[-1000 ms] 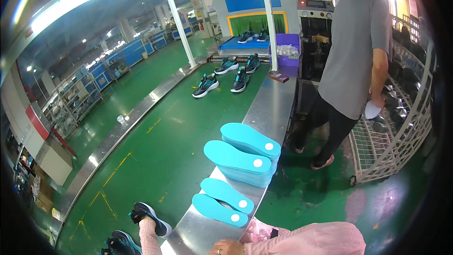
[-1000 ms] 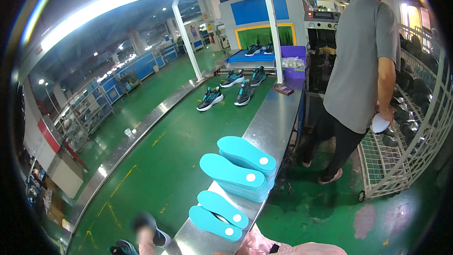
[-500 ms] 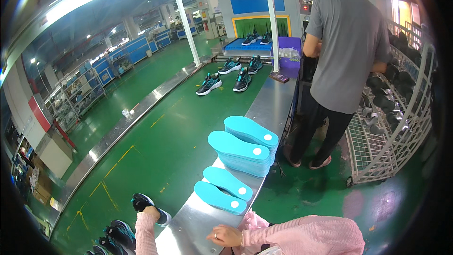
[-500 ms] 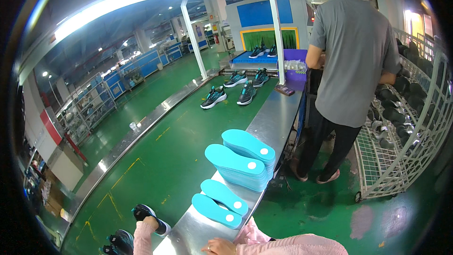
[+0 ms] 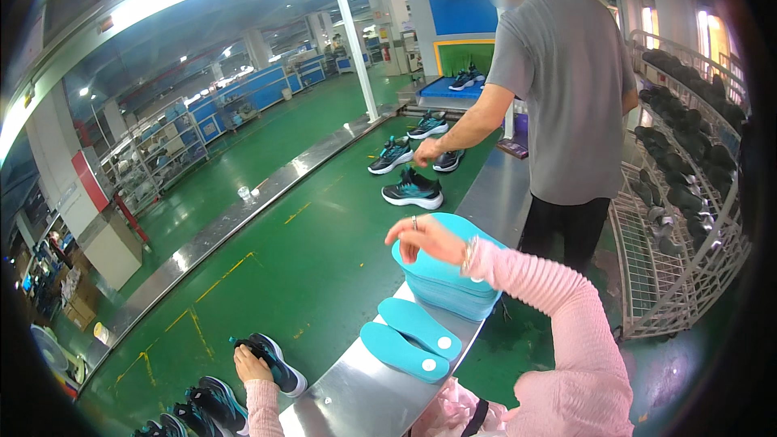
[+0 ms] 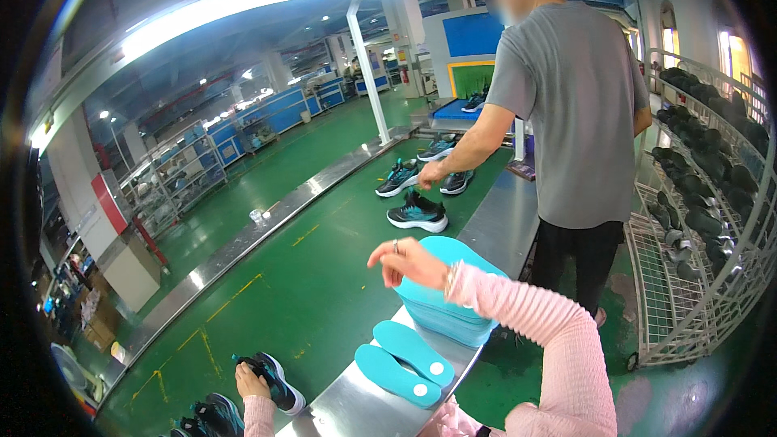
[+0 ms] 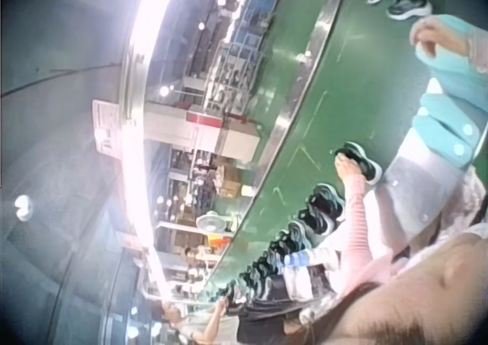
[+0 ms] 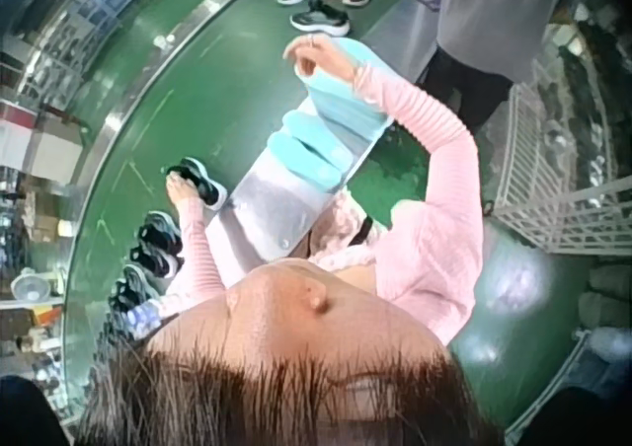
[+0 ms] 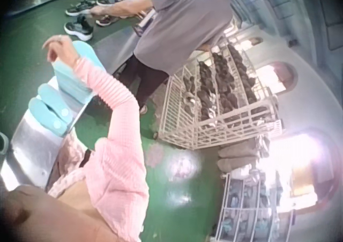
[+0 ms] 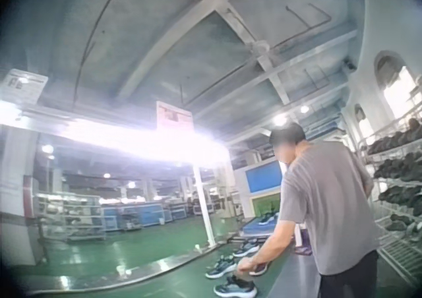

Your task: The person picks up insoles from a stack and places them into sneakers by hand before setting the shoes onto a conveyor belt.

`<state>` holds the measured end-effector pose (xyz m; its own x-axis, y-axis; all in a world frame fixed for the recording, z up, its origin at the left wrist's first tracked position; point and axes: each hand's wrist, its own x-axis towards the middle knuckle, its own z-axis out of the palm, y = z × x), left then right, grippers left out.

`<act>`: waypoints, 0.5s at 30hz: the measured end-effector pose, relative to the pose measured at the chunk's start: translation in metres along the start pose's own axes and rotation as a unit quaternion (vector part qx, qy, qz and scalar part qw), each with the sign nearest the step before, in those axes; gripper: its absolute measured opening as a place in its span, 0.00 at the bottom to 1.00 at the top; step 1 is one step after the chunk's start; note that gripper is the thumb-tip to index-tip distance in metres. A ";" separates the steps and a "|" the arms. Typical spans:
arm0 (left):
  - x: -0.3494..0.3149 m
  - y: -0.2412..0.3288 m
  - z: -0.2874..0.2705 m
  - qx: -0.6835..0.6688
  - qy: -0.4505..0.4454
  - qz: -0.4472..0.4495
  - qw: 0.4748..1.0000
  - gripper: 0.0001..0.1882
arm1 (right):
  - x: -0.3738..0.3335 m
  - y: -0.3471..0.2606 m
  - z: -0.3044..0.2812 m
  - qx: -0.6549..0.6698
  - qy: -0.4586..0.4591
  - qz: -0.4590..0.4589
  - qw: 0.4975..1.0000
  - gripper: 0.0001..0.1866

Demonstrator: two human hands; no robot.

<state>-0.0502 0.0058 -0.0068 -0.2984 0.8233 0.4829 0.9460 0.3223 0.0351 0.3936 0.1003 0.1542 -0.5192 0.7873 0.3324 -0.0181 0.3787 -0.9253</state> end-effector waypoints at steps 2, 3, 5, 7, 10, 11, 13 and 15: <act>-0.001 -0.008 0.010 -0.019 0.005 -0.019 1.000 0.24 | 0.034 0.023 -0.027 -0.018 -0.013 0.065 0.998 0.12; 0.002 -0.007 0.011 -0.015 0.002 -0.022 1.000 0.24 | 0.048 0.035 -0.042 -0.067 -0.010 0.103 0.992 0.12; 0.008 -0.006 0.005 -0.068 -0.054 -0.064 0.994 0.17 | 0.074 0.062 -0.073 -0.274 0.032 0.125 0.953 0.13; 0.013 -0.013 0.008 -0.056 -0.010 -0.055 0.997 0.12 | 0.095 0.099 -0.109 -0.469 0.071 0.094 0.875 0.13; 0.013 -0.021 0.006 -0.087 -0.022 -0.086 0.992 0.09 | 0.110 0.130 -0.139 -0.593 0.059 0.248 0.764 0.16; 0.008 -0.024 0.008 -0.084 -0.021 -0.090 0.992 0.09 | 0.110 0.136 -0.142 -0.628 0.059 0.282 0.723 0.17; -0.003 -0.020 0.009 -0.039 0.001 -0.081 0.996 0.10 | 0.112 0.149 -0.150 -0.661 0.032 0.356 0.660 0.20; -0.007 -0.012 0.012 -0.058 0.005 -0.068 0.996 0.10 | 0.113 0.185 -0.177 -0.698 -0.012 0.353 0.623 0.21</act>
<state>-0.0612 0.0013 -0.0214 -0.4232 0.7709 0.4760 0.9058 0.3731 0.2010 0.4827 0.3456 0.0528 0.0109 0.9963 -0.0856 0.9739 0.0089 0.2266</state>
